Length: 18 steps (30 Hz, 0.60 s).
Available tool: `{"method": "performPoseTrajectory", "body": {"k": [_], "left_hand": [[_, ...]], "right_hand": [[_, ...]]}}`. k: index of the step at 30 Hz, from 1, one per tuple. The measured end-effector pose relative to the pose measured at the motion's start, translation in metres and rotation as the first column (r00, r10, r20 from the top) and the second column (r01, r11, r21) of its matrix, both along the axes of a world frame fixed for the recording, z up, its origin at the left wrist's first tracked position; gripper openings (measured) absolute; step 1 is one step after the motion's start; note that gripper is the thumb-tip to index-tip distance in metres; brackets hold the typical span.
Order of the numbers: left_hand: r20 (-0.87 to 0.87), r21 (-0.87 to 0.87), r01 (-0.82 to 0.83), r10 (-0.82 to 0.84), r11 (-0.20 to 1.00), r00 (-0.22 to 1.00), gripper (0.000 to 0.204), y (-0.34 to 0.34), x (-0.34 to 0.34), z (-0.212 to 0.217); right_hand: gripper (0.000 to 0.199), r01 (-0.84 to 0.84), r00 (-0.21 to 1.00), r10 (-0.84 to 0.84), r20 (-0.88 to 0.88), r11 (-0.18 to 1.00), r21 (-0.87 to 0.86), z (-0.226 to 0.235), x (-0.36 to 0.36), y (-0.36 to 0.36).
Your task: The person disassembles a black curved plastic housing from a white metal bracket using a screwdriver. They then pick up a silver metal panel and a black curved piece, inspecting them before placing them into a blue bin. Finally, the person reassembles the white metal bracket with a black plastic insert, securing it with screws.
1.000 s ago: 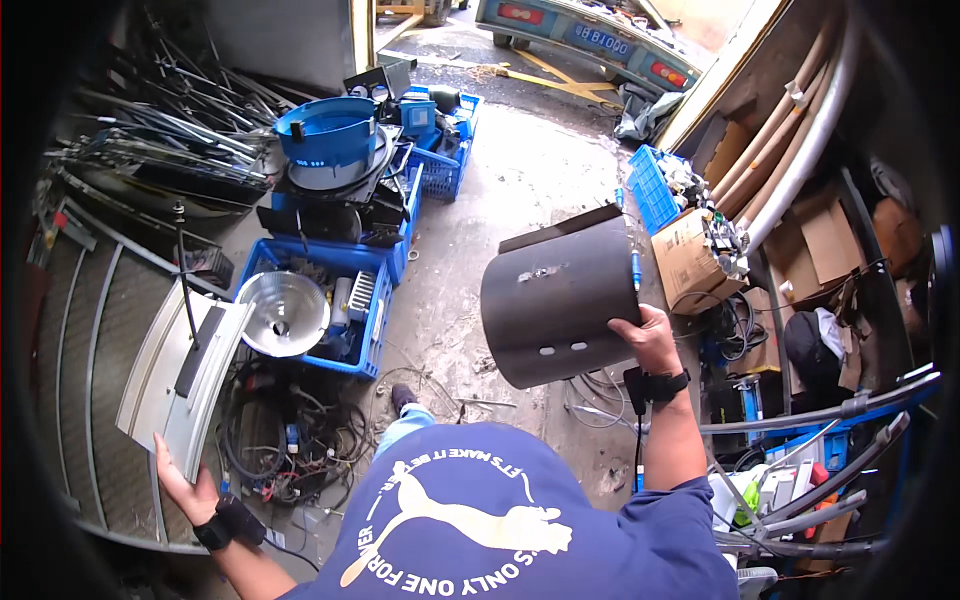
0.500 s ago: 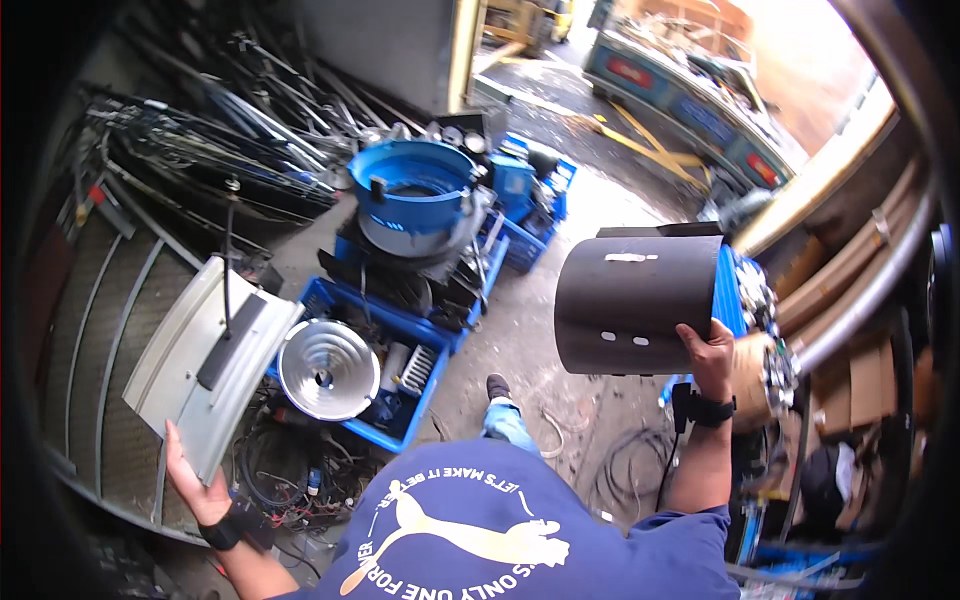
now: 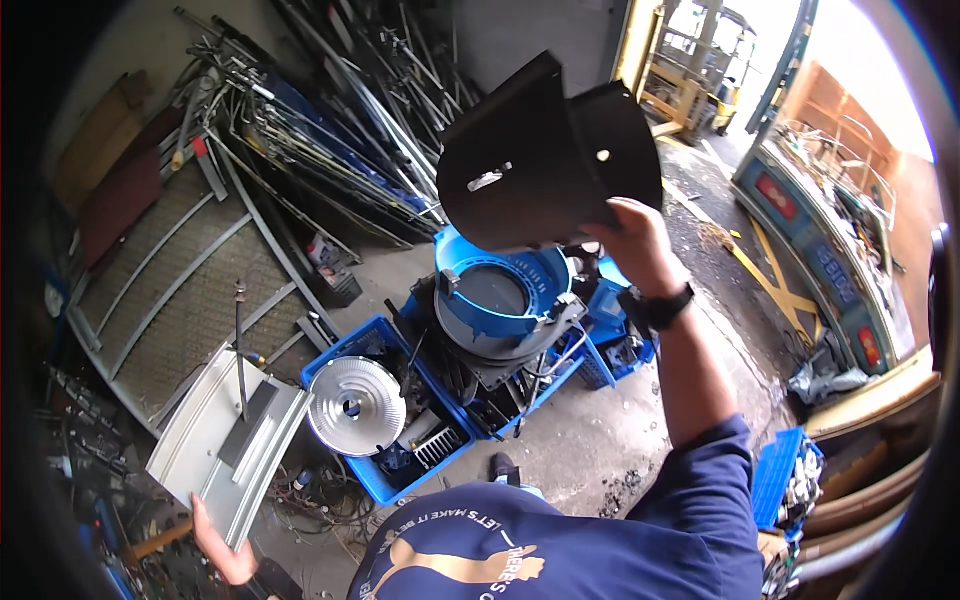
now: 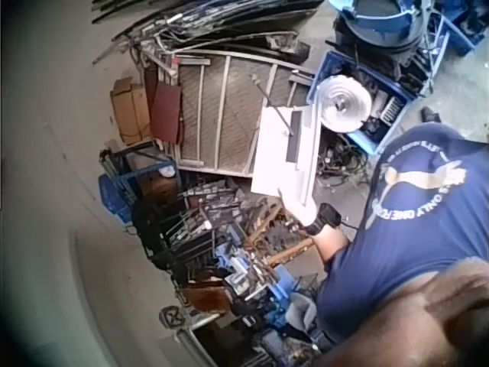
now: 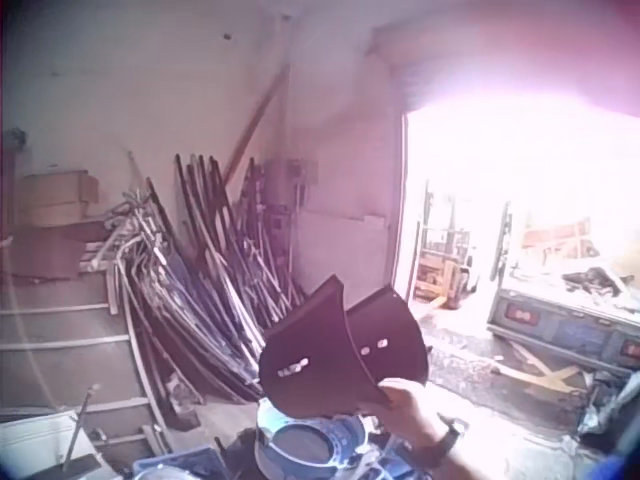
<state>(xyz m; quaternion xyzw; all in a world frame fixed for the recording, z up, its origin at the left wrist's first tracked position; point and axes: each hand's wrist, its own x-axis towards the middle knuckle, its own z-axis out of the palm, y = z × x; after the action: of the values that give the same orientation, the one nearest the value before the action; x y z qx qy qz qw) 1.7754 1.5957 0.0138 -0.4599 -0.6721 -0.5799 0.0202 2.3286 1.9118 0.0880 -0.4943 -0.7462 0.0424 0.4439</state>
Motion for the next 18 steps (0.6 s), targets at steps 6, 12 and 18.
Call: {"method": "performPoseTrajectory", "body": {"k": [6,12,18], "left_hand": [[0.133,-0.158,0.050,-0.029,0.986,0.991,0.038,-0.051,0.024,0.019],[0.185,-0.301,-0.157,0.219,0.941,0.958,0.051,-0.084,0.052,0.036],[-0.382,-0.445,-0.220,0.038,0.868,0.923,0.063,-0.108,0.040,0.016]], "right_hand": [[0.025,-0.025,1.000,0.023,0.014,0.982,0.185,-0.151,0.003,0.112],[0.024,-0.046,0.996,0.071,0.061,0.939,-0.341,-0.238,0.017,0.112],[0.026,-0.097,0.964,0.186,0.188,0.911,-0.400,-0.235,-0.006,0.148]]}}
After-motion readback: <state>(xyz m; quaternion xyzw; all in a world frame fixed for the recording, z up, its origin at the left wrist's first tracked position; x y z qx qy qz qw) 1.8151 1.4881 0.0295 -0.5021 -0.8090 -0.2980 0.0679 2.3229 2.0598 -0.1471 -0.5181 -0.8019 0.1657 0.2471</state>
